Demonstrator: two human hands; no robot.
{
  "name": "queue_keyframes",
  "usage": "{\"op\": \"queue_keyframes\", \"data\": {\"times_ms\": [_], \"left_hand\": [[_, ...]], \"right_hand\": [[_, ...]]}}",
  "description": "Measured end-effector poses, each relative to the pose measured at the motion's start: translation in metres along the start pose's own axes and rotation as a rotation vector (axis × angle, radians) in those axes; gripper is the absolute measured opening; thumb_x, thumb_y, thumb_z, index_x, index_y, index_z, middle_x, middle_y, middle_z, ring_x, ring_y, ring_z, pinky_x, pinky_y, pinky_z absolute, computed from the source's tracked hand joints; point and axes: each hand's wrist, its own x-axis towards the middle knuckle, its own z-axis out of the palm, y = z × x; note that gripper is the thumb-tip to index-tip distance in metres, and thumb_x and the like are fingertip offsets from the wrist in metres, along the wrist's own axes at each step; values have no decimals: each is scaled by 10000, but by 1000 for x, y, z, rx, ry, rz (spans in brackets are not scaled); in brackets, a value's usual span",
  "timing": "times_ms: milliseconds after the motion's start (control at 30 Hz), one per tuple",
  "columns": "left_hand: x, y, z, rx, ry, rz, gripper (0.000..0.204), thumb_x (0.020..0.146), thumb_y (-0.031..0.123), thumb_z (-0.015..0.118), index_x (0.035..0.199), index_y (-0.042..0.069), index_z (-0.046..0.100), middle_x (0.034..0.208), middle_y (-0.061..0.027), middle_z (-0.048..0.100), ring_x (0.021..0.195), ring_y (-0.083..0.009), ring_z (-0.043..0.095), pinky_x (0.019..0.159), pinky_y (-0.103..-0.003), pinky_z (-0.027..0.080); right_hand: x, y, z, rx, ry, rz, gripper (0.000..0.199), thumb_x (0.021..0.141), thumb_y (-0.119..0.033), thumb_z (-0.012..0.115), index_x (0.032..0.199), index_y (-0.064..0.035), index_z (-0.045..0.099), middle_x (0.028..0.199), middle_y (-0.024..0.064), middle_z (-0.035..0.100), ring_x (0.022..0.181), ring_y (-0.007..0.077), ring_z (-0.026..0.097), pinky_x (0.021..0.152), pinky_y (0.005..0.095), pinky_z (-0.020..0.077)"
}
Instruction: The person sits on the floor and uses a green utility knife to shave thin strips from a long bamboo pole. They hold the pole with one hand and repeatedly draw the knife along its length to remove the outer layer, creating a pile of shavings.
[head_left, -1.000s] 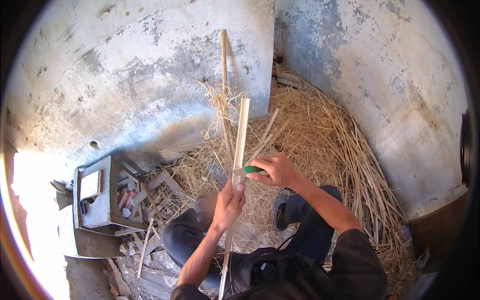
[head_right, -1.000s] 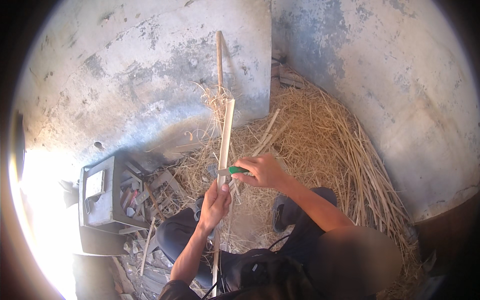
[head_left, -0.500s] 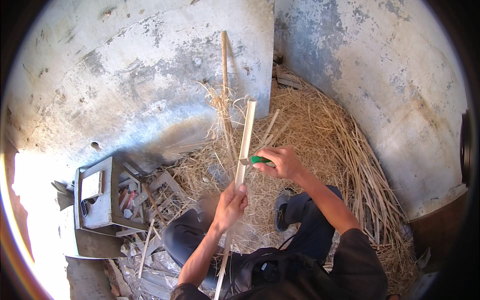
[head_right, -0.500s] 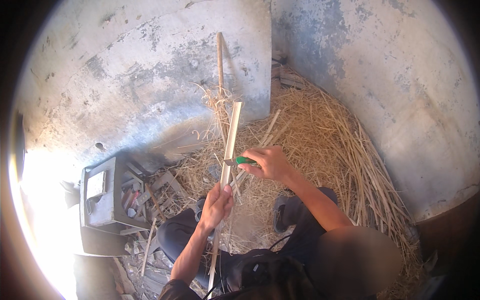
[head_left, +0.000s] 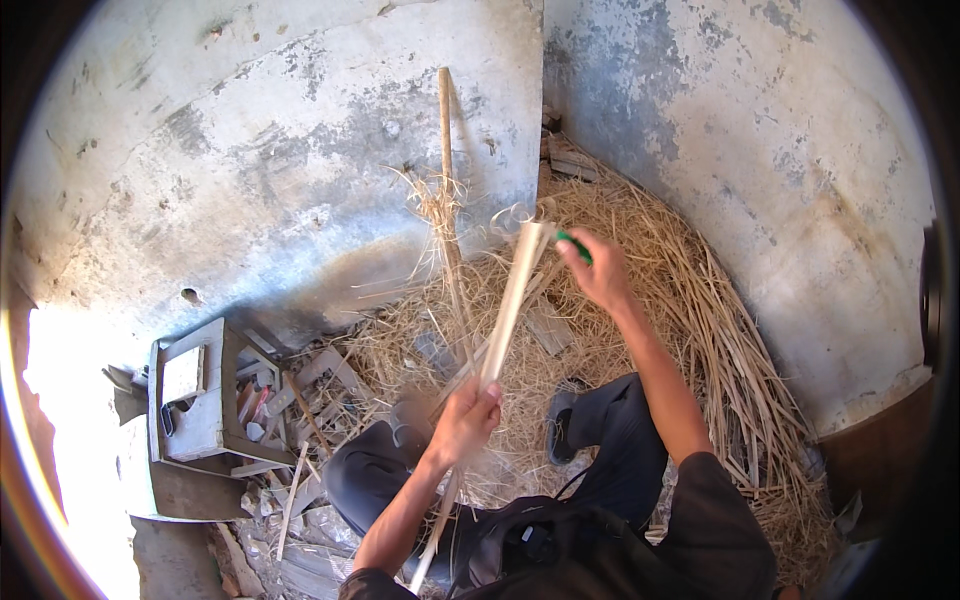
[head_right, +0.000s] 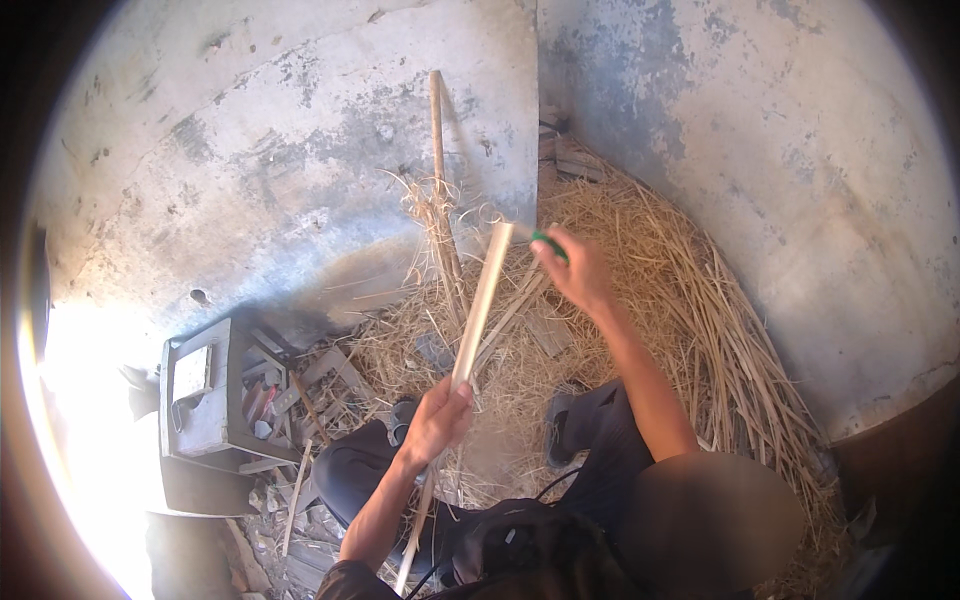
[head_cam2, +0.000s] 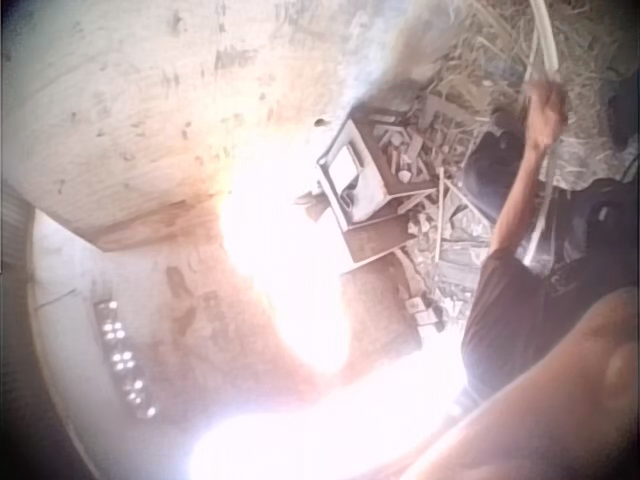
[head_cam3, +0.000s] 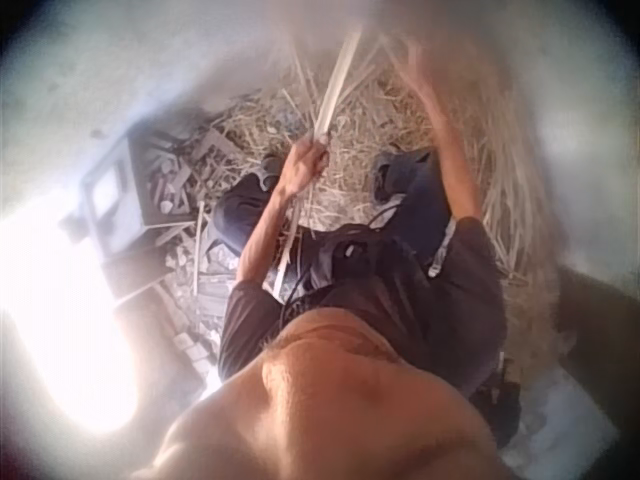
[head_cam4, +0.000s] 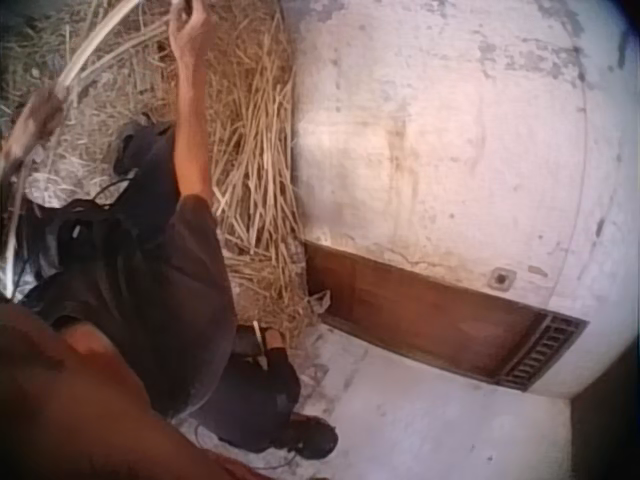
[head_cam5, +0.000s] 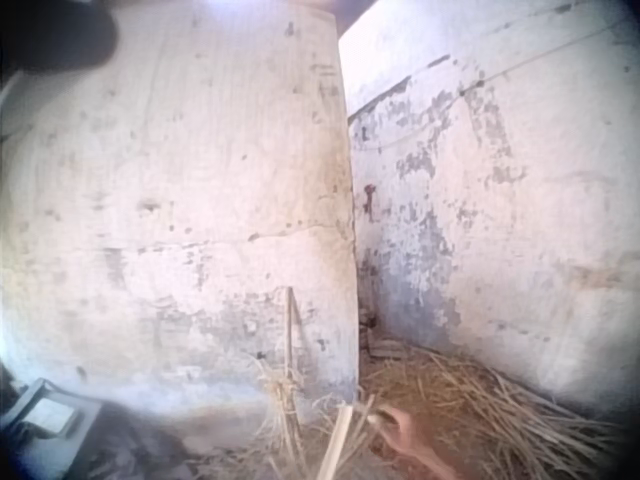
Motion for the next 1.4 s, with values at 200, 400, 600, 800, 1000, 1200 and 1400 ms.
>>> {"op": "queue_keyframes", "data": {"times_ms": [200, 400, 600, 800, 1000, 1200, 1400], "left_hand": [[4, -5, 3, 46, -22, 18, 299, 1137, 320, 474, 1000, 68, 556, 686, 33, 485, 580, -65, 444, 528, -275, 378], [12, 0, -4, -40, -4, 103, 282, 1139, 314, 440, 1117, 56, 553, 658, -19, 558, 496, -110, 512, 502, -267, 402], [11, 8, -5, -147, 23, 134, 262, 1145, 247, 436, 1236, 19, 527, 714, -38, 568, 514, -146, 588, 492, -285, 510], [14, 0, -3, -46, 111, 212, 209, 1134, 198, 473, 1213, 17, 544, 758, -17, 557, 508, -71, 519, 461, -242, 433], [12, 4, -2, 30, 176, 202, 190, 1134, 214, 475, 1189, 45, 542, 752, 12, 528, 515, -35, 449, 458, -223, 379], [11, 3, 0, -105, 167, 168, 199, 1138, 256, 478, 1125, 65, 532, 711, 42, 460, 524, -24, 413, 450, -218, 344], [12, 3, -2, -86, 144, 178, 221, 1141, 282, 474, 1095, 70, 519, 702, 51, 454, 528, -19, 411, 451, -216, 330]], "right_hand": [[0, 31, -27, -110, 127, 4, 417, 1077, -465, 540, 1107, -98, 734, 628, -24, 601, 466, 89, 457, 390, 303, 352], [-23, -10, 5, 66, -82, -71, 396, 1064, -470, 550, 1038, -111, 713, 672, 11, 662, 483, 121, 563, 393, 307, 409], [-43, -69, 29, 90, -295, -319, 297, 1005, -381, 675, 1035, -88, 711, 798, 47, 731, 569, 175, 686, 484, 311, 521], [-48, -81, 35, 67, -347, -361, 305, 966, -373, 729, 1017, -72, 733, 855, 68, 761, 629, 214, 723, 545, 335, 559], [-54, -79, 43, 89, -347, -360, 314, 960, -388, 734, 975, -75, 754, 840, 58, 764, 614, 207, 717, 538, 330, 555], [-51, -80, 43, 44, -308, -402, 307, 951, -398, 741, 954, -92, 762, 821, 41, 762, 581, 191, 701, 512, 321, 540], [-48, -80, 41, -3, -251, -433, 306, 943, -408, 747, 938, -102, 760, 813, 27, 759, 570, 187, 693, 512, 319, 541]]}}
